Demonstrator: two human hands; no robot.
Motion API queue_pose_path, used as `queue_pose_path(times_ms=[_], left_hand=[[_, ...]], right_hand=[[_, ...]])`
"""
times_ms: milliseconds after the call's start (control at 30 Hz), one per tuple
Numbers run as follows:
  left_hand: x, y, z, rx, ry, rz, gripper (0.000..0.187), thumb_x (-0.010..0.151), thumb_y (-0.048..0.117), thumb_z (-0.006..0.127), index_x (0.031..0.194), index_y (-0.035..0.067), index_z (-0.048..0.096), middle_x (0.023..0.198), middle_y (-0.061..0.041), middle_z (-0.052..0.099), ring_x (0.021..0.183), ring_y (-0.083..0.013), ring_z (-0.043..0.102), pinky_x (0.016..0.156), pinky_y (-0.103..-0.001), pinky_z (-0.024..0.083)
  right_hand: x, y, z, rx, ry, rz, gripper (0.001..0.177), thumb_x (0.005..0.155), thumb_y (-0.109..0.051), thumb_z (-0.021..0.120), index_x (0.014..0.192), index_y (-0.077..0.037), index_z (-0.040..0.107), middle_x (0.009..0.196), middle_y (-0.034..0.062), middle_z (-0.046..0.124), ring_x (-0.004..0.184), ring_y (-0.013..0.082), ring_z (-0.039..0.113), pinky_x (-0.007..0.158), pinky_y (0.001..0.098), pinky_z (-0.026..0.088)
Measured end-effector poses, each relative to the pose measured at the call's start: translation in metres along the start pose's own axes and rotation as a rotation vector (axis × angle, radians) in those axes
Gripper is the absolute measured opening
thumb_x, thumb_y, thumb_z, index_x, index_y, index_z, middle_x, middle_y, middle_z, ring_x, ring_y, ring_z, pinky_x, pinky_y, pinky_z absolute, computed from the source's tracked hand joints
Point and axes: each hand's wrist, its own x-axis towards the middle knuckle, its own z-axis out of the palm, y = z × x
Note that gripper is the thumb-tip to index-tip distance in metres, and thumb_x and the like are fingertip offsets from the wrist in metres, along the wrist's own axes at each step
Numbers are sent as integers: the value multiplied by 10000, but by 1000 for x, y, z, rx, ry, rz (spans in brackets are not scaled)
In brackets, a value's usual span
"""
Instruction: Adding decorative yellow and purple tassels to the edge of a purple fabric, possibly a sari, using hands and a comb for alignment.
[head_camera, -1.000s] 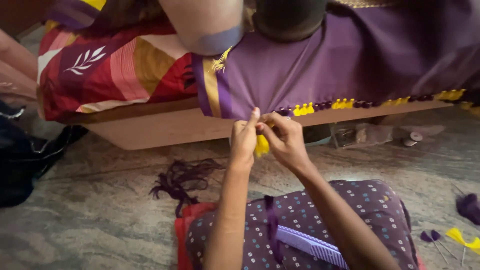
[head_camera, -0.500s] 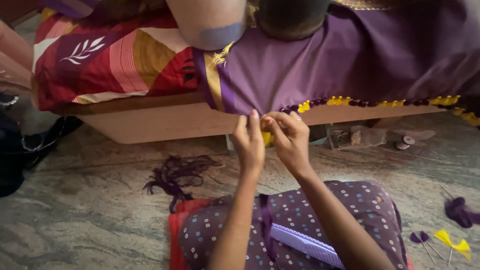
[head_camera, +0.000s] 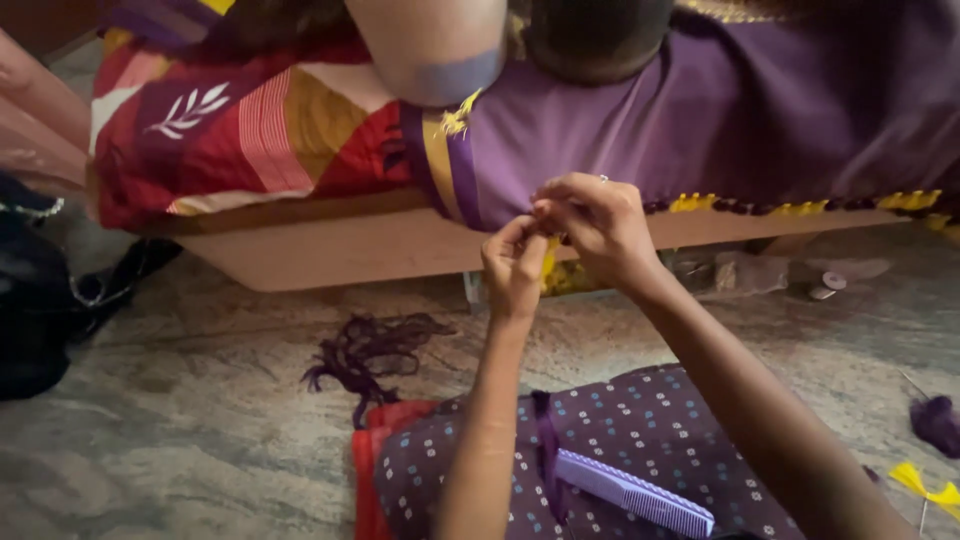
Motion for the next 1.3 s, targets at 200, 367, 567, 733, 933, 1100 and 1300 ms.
queue_pose_path(times_ms=[200,367,567,733,933,1100,1300], left_hand=[[3,20,11,10,64,-49,232,957,-11,515,985,-89,731,927,-87,746,828,-128,678,765,-260,546],[4,31,6,-61,22,-89,239,946,-19,517,1041,-87,725,945,-82,744,839,-124,672,778,-250,542],[6,18,-4,148,41,-72,221,932,-44,534,962,-85,749,892,-72,737,815,-108,662,742,-241,527],[9,23,-17,39,-19,-219,264,939,27,510,980,-63,756,873,-90,733,744,-123,653,682,-250,507],[10,35,-21,-107,-100,-312,345,917,86,468,1033,-94,739,878,-149,763,745,-165,721,704,-269,577],[12,44,-21,-89,-144,-327,317,955,79,505,1111,-112,703,934,-172,763,809,-185,742,762,-277,602],[7,38,-22,29,-195,-233,236,978,-9,591,1147,-129,705,996,-163,766,909,-176,749,843,-295,613]], right_hand=[[11,17,2,360,-71,112,76,1021,-12,683,995,12,616,918,24,665,806,67,605,675,236,530],[17,5,3,460,-100,249,113,1010,-70,677,1065,-25,590,836,-17,598,716,42,576,581,205,481],[28,-2,1,508,-112,458,112,1019,-110,642,1043,-48,552,802,5,614,670,48,574,529,225,463],[34,-11,-5,262,-138,365,129,1033,-131,656,1050,-40,566,780,74,656,652,129,607,537,263,462],[57,1,-14,529,-181,386,127,1083,-145,593,1131,-66,506,872,69,669,799,150,736,683,291,648],[69,17,-15,585,-143,408,142,1077,-143,600,1147,-77,494,878,56,664,808,164,745,694,313,667],[66,4,-20,566,-103,407,138,1091,-144,595,1148,-80,487,851,76,663,791,184,745,633,307,609]])
